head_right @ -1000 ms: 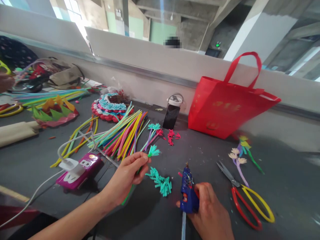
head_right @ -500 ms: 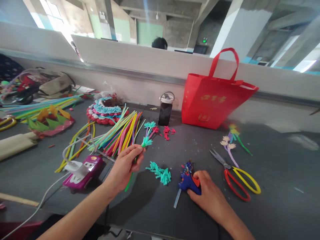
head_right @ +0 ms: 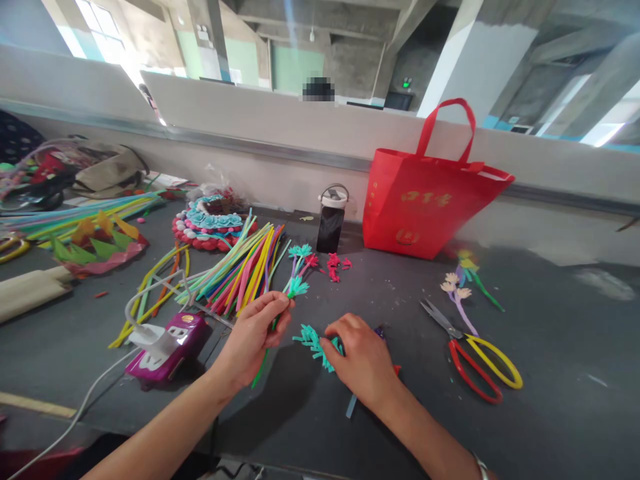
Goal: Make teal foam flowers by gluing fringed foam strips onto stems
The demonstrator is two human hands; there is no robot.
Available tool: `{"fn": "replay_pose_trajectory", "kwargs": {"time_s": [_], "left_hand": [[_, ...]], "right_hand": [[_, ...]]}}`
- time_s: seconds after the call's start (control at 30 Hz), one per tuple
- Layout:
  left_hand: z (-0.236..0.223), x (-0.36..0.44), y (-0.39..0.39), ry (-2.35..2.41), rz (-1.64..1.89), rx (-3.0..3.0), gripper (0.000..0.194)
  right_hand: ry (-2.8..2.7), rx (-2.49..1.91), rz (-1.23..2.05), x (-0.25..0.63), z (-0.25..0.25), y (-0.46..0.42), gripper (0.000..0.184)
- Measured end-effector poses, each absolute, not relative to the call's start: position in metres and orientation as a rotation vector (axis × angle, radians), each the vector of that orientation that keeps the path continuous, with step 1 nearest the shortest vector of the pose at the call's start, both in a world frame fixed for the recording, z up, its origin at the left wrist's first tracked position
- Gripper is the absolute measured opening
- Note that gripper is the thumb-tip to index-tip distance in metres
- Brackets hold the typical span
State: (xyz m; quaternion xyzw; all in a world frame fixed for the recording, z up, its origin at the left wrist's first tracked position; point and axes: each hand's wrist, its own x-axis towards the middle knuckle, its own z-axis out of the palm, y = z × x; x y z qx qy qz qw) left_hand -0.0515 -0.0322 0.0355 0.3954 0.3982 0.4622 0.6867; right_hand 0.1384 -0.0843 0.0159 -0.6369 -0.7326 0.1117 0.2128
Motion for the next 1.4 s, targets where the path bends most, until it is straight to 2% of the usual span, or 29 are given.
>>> {"fn": "replay_pose_trajectory", "kwargs": {"time_s": [0.27,0.43,0.83,1.13,1.4], "left_hand": [[0.037,-0.057,-0.033,0.914,1.038,0.895,0.024],[0.039,-0.056,-0.036,0.906,1.035,0.923,0.023],[0.034,-0.054,-0.034,0.932,1.01,0.925,0.027],[0.034,-0.054,-0.035,0.93,1.019,0.921,0.022],[0.031,-0.054,-0.034,0.954,0.977,0.947,0.021]], "right_hand": [[-2.158,-1.873,0.359,0.118,-0.007,-0.06,0.011],[-2.158,-1.855,0.356,0.116,-0.015,-0.057,0.017],[-2.086,-1.786,0.485,0.121,-0.016,-0.057,0.009],[-1.94,-1.622,0.591,0.123,-0.016,-0.056,0.013],[-1.871,-1.473,0.535,0.124,0.005,-0.063,0.012]]}}
